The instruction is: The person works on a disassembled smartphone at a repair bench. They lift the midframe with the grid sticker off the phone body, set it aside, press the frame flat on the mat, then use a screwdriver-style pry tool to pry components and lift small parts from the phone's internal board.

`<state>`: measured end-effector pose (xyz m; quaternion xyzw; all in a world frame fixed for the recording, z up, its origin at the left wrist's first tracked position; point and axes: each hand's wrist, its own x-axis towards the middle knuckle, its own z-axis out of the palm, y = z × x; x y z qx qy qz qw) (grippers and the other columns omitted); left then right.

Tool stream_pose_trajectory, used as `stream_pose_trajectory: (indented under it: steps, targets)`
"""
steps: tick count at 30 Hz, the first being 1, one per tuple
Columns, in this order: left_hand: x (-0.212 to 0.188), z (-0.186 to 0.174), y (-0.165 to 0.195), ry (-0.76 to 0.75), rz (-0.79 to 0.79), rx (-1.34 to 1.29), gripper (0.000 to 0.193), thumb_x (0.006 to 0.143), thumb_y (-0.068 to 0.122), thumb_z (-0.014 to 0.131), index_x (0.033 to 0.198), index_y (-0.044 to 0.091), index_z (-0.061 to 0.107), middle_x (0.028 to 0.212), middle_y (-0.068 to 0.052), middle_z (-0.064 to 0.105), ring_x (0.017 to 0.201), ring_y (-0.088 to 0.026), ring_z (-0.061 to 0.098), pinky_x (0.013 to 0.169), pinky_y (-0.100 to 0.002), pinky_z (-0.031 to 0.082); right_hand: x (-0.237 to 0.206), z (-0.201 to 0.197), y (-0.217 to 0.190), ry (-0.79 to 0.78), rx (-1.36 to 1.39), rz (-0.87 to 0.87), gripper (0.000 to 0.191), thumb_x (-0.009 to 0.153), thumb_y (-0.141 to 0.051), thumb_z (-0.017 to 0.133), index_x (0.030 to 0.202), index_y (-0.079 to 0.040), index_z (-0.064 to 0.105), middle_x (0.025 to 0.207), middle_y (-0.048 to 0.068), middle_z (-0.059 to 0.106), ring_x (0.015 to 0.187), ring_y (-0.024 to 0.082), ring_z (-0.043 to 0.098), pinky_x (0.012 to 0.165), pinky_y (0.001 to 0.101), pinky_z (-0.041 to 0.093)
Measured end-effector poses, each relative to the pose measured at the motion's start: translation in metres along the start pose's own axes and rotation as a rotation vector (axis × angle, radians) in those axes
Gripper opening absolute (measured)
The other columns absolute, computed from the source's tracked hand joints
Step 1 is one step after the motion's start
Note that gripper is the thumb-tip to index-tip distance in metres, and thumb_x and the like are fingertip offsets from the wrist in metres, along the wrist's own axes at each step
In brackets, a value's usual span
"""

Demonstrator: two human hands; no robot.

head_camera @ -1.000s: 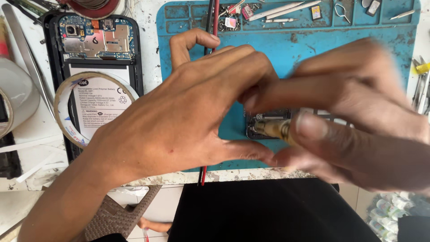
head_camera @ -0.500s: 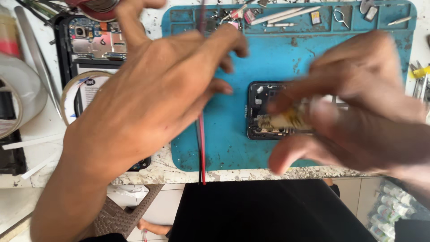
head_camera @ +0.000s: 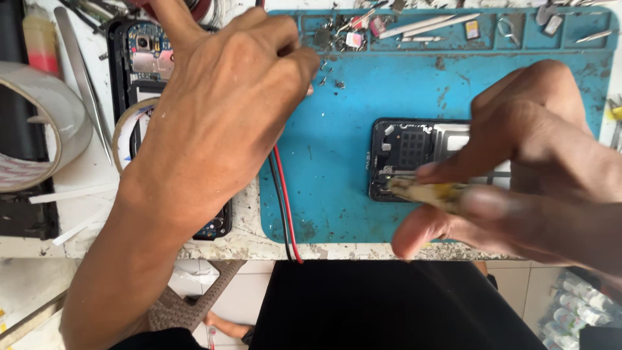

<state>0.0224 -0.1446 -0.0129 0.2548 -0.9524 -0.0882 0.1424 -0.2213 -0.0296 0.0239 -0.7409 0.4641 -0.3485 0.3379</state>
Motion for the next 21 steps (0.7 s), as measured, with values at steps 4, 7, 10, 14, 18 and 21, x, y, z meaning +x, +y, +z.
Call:
stream_pose_trajectory:
  steps: [4,7,10,14,18,21]
  targets:
    - [0.002,0.002,-0.001,0.014,0.006,-0.028,0.012,0.102,0.004,0.064,0.102,0.001,0.076,0.092,-0.009,0.065,0.107,-0.028,0.066,0.106,-0.071,0.020,-0.031,-0.003,0.023,0.050,-0.085,-0.070,0.025,0.089,-0.021,0.080,0.107,-0.006,0.071,0.085,0.008,0.055,0.080,0.016,0.053,0.068,0.0299,0.043]
    - [0.001,0.006,-0.002,0.032,0.012,-0.027,0.015,0.099,-0.002,0.064,0.106,0.004,0.077,0.093,-0.007,0.065,0.110,-0.026,0.066,0.110,-0.070,0.020,-0.048,-0.006,0.055,0.038,-0.083,-0.130,0.026,0.089,-0.020,0.081,0.106,-0.005,0.071,0.087,0.008,0.058,0.077,0.015,0.054,0.067,0.0291,0.043]
    - [0.006,0.013,0.001,0.053,0.007,-0.025,0.014,0.100,-0.002,0.066,0.108,0.005,0.077,0.094,-0.006,0.065,0.110,-0.025,0.066,0.114,-0.067,0.020,-0.044,-0.007,0.043,0.019,-0.063,-0.088,0.026,0.088,-0.018,0.081,0.106,-0.003,0.070,0.088,0.008,0.061,0.073,0.014,0.054,0.065,0.0284,0.044]
    - [0.010,0.018,0.002,0.053,0.016,-0.025,0.009,0.103,0.007,0.069,0.104,0.004,0.077,0.094,-0.008,0.064,0.106,-0.026,0.065,0.112,-0.064,0.022,-0.029,0.001,0.029,0.037,-0.086,-0.193,0.027,0.087,-0.016,0.082,0.106,-0.001,0.069,0.090,0.008,0.064,0.068,0.012,0.055,0.063,0.0275,0.045]
    - [0.013,0.015,0.004,0.041,0.026,-0.067,0.010,0.106,0.011,0.070,0.106,0.003,0.077,0.095,-0.008,0.063,0.103,-0.026,0.064,0.108,-0.061,0.024,-0.030,-0.004,0.045,-0.029,-0.059,-0.291,0.025,0.090,-0.012,0.079,0.109,0.001,0.070,0.095,0.009,0.068,0.064,0.009,0.057,0.060,0.0256,0.046]
    - [0.013,0.012,0.004,0.041,0.039,-0.052,0.011,0.108,0.012,0.070,0.106,0.001,0.074,0.099,-0.009,0.061,0.107,-0.026,0.062,0.106,-0.058,0.025,-0.039,-0.021,0.047,-0.068,0.096,-0.076,0.020,0.097,-0.010,0.071,0.115,-0.001,0.074,0.099,0.007,0.068,0.063,0.005,0.058,0.055,0.0200,0.044]
